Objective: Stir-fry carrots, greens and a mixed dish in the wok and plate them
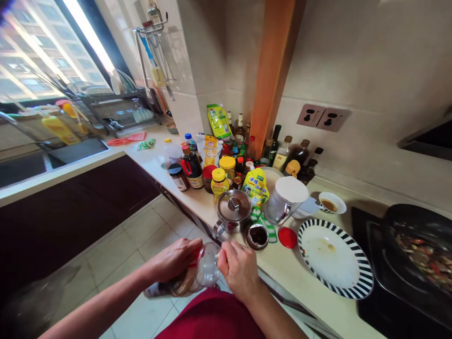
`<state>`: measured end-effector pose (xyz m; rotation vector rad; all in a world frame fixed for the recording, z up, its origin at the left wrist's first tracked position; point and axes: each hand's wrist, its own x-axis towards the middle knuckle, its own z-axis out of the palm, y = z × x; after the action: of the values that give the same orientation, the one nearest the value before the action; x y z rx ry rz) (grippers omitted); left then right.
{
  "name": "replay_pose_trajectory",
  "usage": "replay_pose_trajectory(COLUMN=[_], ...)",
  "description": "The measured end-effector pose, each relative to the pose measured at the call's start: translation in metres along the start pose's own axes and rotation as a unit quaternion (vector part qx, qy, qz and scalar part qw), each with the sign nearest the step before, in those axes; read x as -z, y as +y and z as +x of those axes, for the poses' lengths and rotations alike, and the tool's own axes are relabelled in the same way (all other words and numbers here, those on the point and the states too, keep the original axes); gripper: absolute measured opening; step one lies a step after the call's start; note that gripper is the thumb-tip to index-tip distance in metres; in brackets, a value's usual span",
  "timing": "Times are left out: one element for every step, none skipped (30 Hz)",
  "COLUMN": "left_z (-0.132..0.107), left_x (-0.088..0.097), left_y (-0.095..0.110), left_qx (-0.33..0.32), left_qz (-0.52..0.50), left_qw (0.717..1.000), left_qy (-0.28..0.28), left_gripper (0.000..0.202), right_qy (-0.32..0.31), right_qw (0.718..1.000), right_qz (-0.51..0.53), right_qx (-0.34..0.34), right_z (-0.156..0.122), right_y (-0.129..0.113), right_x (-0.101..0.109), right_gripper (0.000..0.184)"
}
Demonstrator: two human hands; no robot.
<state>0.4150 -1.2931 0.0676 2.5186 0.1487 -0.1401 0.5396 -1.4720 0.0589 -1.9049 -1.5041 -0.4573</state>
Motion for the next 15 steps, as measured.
replay_pose_trajectory(left_z=[0.000, 0.000, 0.000, 0.000, 0.000, 0.001, 0.001, 0.002, 0.004, 0.005, 0.006, 0.008, 0.009, 0.010, 0.011], left_x=[-0.002, -0.005, -0.007, -0.008, -0.009, -0.009, -0.010, -0.009, -0.009, -0.009, -0.008, -0.008, -0.008, -0.009, -0.009], left_y=[-0.002, -0.004, -0.005, -0.005, -0.005, -0.004, -0.003, -0.001, 0.001, 0.002, 0.003, 0.004, 0.005, 0.006, 0.007], left_qx=[-0.005, -0.008, -0.009, -0.006, -0.001, 0.002, 0.003, 0.001, -0.001, -0.004, -0.006, -0.007, -0.007, -0.006, -0.005], left_qz=[-0.002, -0.001, 0.002, 0.008, 0.014, 0.019, 0.022, 0.024, 0.025, 0.026, 0.027, 0.027, 0.028, 0.030, 0.033], left_qw=[1.000, 1.000, 1.000, 1.000, 1.000, 1.000, 1.000, 0.999, 0.999, 0.999, 0.999, 0.999, 0.999, 0.999, 0.999], left_qy=[-0.010, -0.017, -0.021, -0.020, -0.019, -0.018, -0.020, -0.023, -0.025, -0.025, -0.023, -0.020, -0.018, -0.018, -0.020], left_gripper=[0.016, 0.016, 0.016, 0.015, 0.015, 0.014, 0.014, 0.013, 0.013, 0.014, 0.014, 0.015, 0.015, 0.015, 0.015], right_qy=[0.000, -0.010, -0.029, -0.053, -0.079, -0.102, -0.119, -0.129, -0.135, -0.138, -0.140, -0.143, -0.148, -0.151, -0.153], right_qw=[1.000, 1.000, 0.999, 0.996, 0.992, 0.986, 0.980, 0.975, 0.972, 0.969, 0.967, 0.964, 0.960, 0.956, 0.951], right_qz=[0.004, 0.015, 0.036, 0.063, 0.094, 0.123, 0.147, 0.165, 0.178, 0.190, 0.201, 0.212, 0.222, 0.230, 0.235], right_qx=[0.000, -0.005, -0.015, -0.028, -0.043, -0.056, -0.066, -0.072, -0.074, -0.074, -0.074, -0.078, -0.087, -0.104, -0.131], right_z=[-0.004, -0.007, -0.010, -0.011, -0.012, -0.013, -0.013, -0.013, -0.014, -0.014, -0.015, -0.016, -0.017, -0.018, -0.019], right_y=[-0.002, -0.004, -0.005, -0.006, -0.006, -0.005, -0.004, -0.003, -0.001, 0.002, 0.004, 0.007, 0.009, 0.012, 0.013], right_x=[0.001, 0.003, 0.007, 0.011, 0.016, 0.021, 0.026, 0.031, 0.035, 0.039, 0.042, 0.044, 0.045, 0.047, 0.047], right_gripper=[0.025, 0.023, 0.021, 0.021, 0.021, 0.022, 0.022, 0.023, 0.025, 0.027, 0.030, 0.033, 0.036, 0.041, 0.048])
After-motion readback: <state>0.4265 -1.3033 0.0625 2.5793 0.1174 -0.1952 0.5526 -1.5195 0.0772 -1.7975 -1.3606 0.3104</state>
